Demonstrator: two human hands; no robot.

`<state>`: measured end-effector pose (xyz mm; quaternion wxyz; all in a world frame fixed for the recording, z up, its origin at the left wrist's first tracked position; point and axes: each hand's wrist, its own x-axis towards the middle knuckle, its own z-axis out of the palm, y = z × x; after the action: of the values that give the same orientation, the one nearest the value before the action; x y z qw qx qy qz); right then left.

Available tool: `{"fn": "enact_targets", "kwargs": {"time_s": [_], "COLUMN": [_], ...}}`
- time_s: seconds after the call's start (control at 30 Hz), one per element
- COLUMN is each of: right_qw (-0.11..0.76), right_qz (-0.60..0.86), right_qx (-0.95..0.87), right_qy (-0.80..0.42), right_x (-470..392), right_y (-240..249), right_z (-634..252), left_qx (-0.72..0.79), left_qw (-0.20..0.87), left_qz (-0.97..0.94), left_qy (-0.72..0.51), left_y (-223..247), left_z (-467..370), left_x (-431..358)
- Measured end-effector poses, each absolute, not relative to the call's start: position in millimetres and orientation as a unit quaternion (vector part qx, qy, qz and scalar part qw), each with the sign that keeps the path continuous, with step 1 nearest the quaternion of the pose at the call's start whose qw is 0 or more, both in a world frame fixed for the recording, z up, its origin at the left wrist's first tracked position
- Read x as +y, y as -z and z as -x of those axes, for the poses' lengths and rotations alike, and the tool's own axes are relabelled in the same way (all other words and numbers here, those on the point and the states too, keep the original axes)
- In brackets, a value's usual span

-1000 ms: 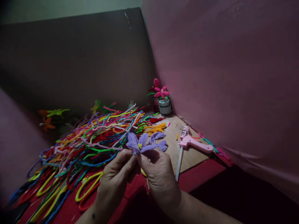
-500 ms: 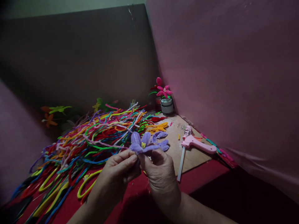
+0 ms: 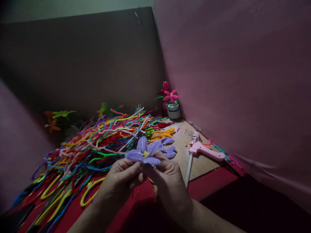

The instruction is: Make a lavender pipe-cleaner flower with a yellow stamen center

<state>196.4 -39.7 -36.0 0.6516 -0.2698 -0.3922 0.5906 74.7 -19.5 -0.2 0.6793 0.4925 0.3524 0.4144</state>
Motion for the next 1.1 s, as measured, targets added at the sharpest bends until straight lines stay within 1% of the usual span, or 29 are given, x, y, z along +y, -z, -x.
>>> {"fn": "enact_targets", "kwargs": {"time_s": [0.17,0.33,0.53,0.63,0.7,0.8,0.87,0.93,1.1], "right_qw": [0.607,0.621,0.629,0.652,0.660,0.643,0.638,0.644,0.674], "right_qz": [0.219,0.222,0.232,0.243,0.251,0.288,0.308,0.306,0.261], "right_qx": [-0.424,-0.398,-0.352,-0.347,-0.348,-0.357,-0.369,-0.386,-0.410], "right_qy": [-0.636,-0.639,-0.653,-0.629,-0.617,-0.613,-0.602,-0.585,-0.556], "right_x": [-40.2,-40.4,-40.0,-39.6,-39.5,-40.6,-42.5,-44.8,-48.2], "right_y": [28.0,25.7,33.7,36.3,37.2,36.8,35.1,32.6,31.6], "right_z": [-201.7,-198.4,-193.4,-195.4,-197.6,-199.3,-198.6,-196.4,-190.6], "left_qx": [0.327,0.320,0.320,0.337,0.387,0.443,0.450,0.450,0.451], "left_qw": [0.712,0.722,0.707,0.629,0.531,0.381,0.326,0.323,0.371], "left_qz": [-0.497,-0.502,-0.511,-0.583,-0.636,-0.683,-0.696,-0.700,-0.676], "left_qy": [-0.373,-0.352,-0.370,-0.390,-0.404,-0.439,-0.455,-0.451,-0.450], "left_y": [1.0,6.9,5.2,-2.5,-9.1,-17.7,-21.3,-23.3,-25.2], "left_z": [-70.8,-70.3,-75.5,-76.1,-74.5,-71.5,-70.7,-71.6,-76.5], "left_x": [-13.9,-11.9,-13.4,-16.1,-19.8,-28.3,-34.3,-38.6,-39.8]}}
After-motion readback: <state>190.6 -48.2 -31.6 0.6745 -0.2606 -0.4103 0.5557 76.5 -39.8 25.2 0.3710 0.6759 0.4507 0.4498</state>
